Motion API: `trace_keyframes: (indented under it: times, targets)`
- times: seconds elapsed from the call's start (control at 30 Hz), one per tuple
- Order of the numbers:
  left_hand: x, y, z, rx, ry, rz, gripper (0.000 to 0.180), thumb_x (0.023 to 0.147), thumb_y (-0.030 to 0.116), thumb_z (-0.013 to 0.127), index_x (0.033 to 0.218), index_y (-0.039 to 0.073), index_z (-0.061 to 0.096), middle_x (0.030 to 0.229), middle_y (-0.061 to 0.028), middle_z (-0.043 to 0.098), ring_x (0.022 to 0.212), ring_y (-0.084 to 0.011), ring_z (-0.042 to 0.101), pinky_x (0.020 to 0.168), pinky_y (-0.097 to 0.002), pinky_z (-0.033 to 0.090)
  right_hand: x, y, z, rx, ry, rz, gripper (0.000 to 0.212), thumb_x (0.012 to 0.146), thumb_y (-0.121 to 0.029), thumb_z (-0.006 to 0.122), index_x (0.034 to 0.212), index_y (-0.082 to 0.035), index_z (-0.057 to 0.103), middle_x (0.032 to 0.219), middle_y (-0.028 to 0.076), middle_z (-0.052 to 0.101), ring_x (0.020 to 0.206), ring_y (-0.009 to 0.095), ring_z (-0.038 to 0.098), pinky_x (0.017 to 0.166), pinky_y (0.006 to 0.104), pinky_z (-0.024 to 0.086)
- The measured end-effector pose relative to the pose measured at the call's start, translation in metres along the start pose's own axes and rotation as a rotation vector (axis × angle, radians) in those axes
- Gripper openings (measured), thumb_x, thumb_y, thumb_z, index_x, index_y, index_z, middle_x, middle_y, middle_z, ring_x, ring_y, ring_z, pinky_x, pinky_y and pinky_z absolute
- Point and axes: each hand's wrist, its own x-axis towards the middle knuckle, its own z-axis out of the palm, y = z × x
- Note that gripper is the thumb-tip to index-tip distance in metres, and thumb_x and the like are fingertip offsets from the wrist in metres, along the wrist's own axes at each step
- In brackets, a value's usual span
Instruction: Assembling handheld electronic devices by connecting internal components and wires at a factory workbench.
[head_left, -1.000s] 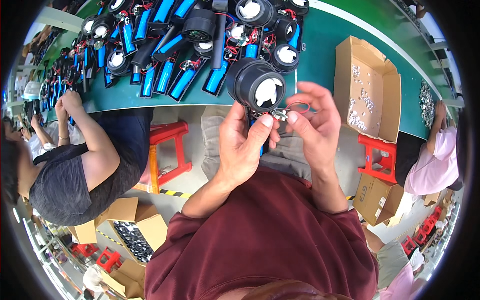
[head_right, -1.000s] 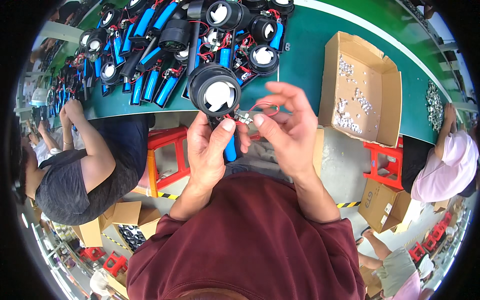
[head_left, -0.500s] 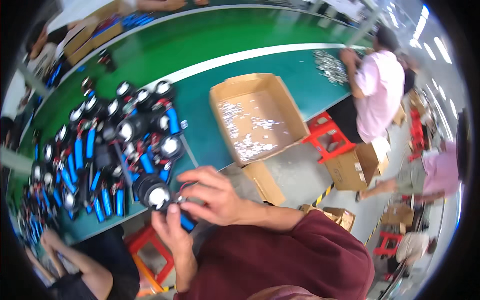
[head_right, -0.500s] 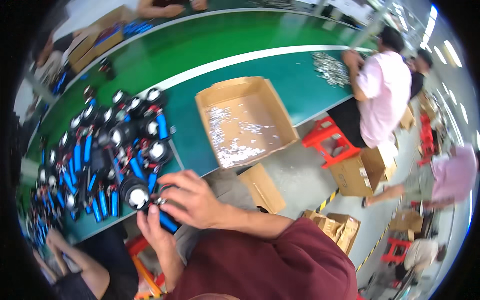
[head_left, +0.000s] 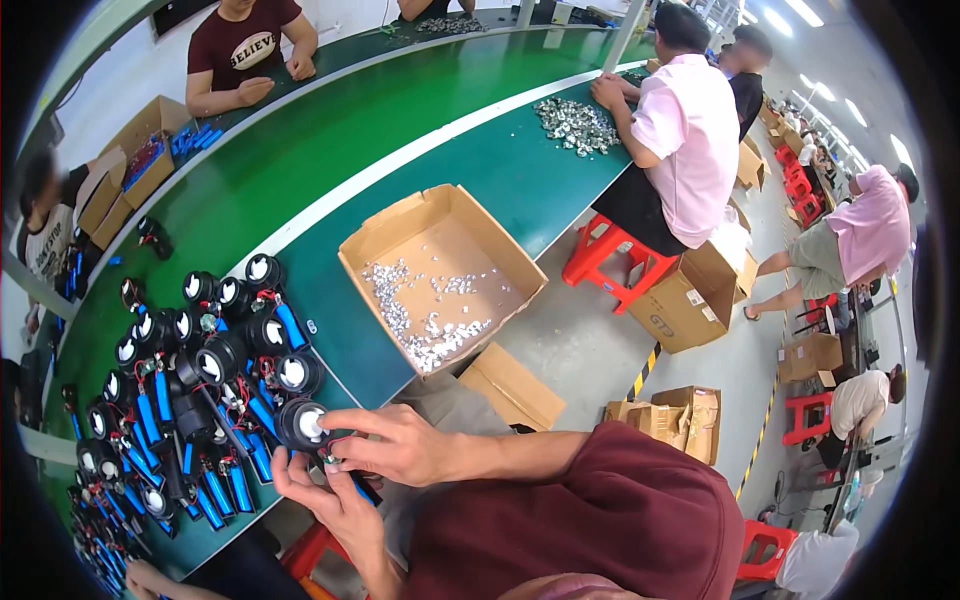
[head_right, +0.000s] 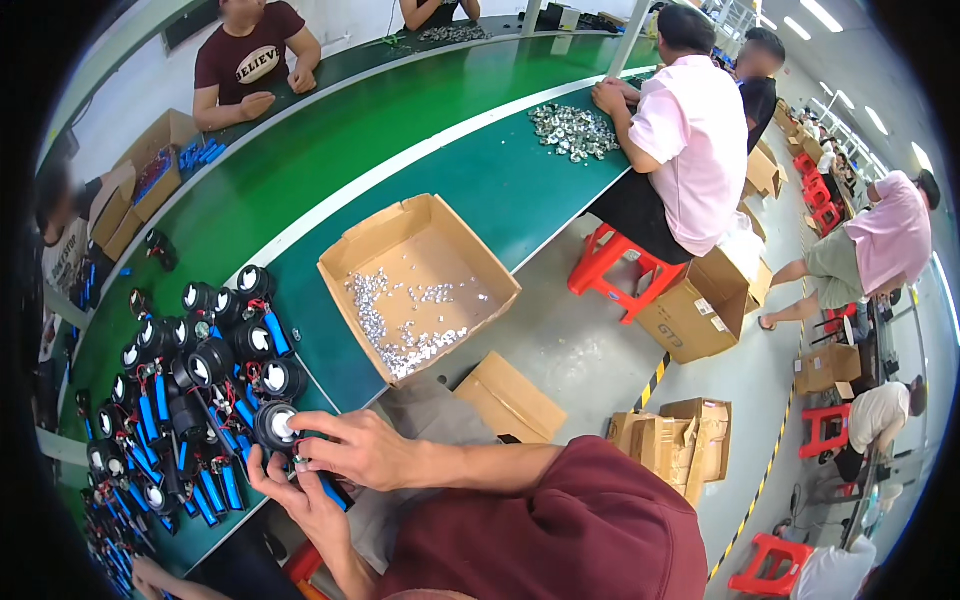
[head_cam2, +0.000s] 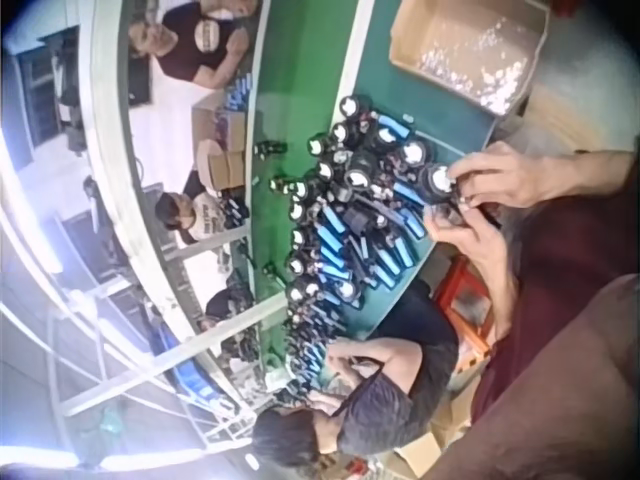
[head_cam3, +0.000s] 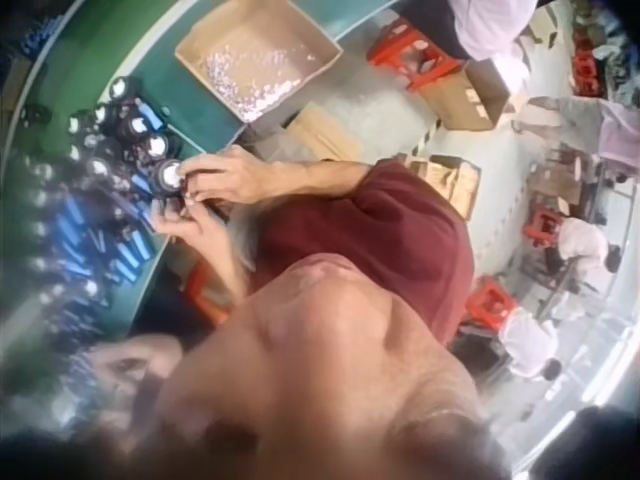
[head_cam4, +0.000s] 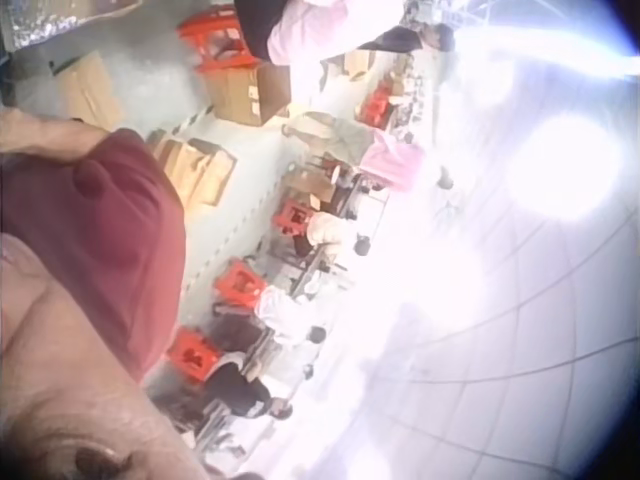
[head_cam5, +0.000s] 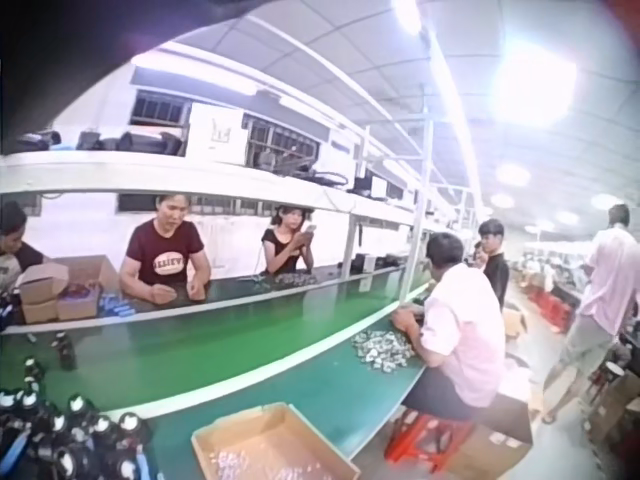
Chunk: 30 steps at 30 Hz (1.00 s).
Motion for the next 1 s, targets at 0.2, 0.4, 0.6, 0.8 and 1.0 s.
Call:
trace_keyframes:
  times: [0.2, 0.4, 0.6, 0.8, 1.0]
  targets:
    - [0.000, -0.009, -0.006, 0.081, -0.153, 0.119, 0.031, 0.104, 0.014, 0.049, 0.132, 0.002, 0.044, 0.132, -0.0145, 0.046, 0.117, -0.0242, 0.050, 0.097, -0.0368, 0.044, 0.003, 0.001, -0.007, 0.037, 0.024, -0.036, 0.019, 0.084, -0.011, 0.074, 0.099, -0.002, 0.067, 0.096, 0.009, 0.059, 0.067, 0.024, 0.065, 0.056, 0.0353, 0.053]
    - [0.005, -0.009, -0.002, 0.028, -0.158, 0.141, 0.027, 0.105, 0.009, 0.048, 0.131, 0.002, 0.046, 0.133, -0.0125, 0.048, 0.121, -0.0210, 0.049, 0.102, -0.0340, 0.042, 0.011, 0.006, -0.010, 0.039, -0.057, -0.089, 0.020, 0.082, -0.006, 0.070, 0.100, 0.001, 0.066, 0.087, 0.010, 0.059, 0.064, 0.026, 0.063, 0.054, 0.0365, 0.051]
    - [0.008, -0.009, 0.002, -0.150, -0.202, 0.101, 0.025, 0.101, 0.004, 0.055, 0.125, 0.003, 0.049, 0.131, -0.0119, 0.049, 0.123, -0.0214, 0.048, 0.106, -0.0340, 0.037, 0.013, 0.008, -0.018, 0.020, 0.015, -0.115, 0.018, 0.079, -0.005, 0.068, 0.096, 0.001, 0.071, 0.090, 0.013, 0.070, 0.070, 0.026, 0.071, 0.059, 0.0357, 0.057]
    - [-0.002, -0.008, -0.004, -0.473, -0.261, -0.110, 0.016, 0.101, 0.011, 0.059, 0.110, 0.003, 0.049, 0.123, -0.0107, 0.048, 0.089, -0.0168, 0.062, 0.055, -0.0260, 0.058, 0.012, -0.001, -0.013, 0.191, 0.077, -0.059, 0.018, 0.083, 0.003, 0.071, 0.101, 0.002, 0.070, 0.086, 0.013, 0.074, 0.070, 0.027, 0.073, 0.062, 0.0362, 0.058]
    - [-0.003, -0.004, -0.008, -0.554, -0.181, -0.194, 0.020, 0.097, 0.008, 0.062, 0.110, 0.004, 0.047, 0.114, -0.0112, 0.054, 0.086, -0.0188, 0.065, 0.049, -0.0285, 0.059, 0.005, -0.005, -0.015, 0.188, -0.009, 0.096, 0.032, 0.084, 0.003, 0.068, 0.116, 0.003, 0.069, 0.077, 0.009, 0.068, 0.063, 0.020, 0.068, 0.055, 0.0319, 0.053]
